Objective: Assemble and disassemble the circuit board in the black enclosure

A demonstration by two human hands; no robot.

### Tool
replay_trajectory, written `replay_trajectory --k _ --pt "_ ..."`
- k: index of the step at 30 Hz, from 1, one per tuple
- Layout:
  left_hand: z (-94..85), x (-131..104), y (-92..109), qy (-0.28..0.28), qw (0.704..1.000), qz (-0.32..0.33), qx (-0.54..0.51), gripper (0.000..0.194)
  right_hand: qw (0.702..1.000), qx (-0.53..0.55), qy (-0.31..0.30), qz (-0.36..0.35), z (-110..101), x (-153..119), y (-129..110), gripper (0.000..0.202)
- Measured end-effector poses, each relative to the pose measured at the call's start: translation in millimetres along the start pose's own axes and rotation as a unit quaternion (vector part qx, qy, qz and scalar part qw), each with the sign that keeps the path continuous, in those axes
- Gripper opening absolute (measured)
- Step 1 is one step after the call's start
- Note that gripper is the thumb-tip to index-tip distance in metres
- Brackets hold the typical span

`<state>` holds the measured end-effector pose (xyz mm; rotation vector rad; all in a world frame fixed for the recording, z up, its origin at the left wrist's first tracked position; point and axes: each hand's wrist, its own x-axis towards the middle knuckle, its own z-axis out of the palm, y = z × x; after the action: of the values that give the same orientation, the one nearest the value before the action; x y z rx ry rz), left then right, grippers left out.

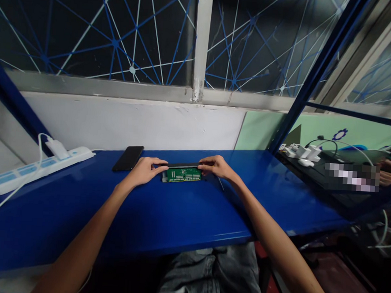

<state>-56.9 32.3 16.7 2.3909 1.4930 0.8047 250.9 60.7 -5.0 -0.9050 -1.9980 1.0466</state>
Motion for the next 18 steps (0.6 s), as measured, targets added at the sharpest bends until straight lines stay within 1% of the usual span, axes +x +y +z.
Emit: replay_trajectory --k 5,13,16,18 --pt "-3.9 0.4 0.4 -0.013 1.000 -0.009 0.002 0.037 1.000 -0.020 0.000 -0.011 1.4 -0.8 2.1 0.036" --pt "-5.8 -0.3 -1.9 -0.024 0.999 -0.032 0.005 0.039 0.999 -0.032 0.001 -0.004 4.1 -2.1 -0.4 0.036" --pt "-6.7 -0.6 -0.5 -0.033 0.999 -0.040 0.005 0.039 0.996 -0.089 0.020 -0.010 4.8 -1.5 -1.2 0.034" --pt "-6.8 -0.9 0.1 -0.052 0.998 -0.044 0.002 0.041 0.990 -0.137 0.036 -0.018 6.6 -0.7 -1.3 0.035"
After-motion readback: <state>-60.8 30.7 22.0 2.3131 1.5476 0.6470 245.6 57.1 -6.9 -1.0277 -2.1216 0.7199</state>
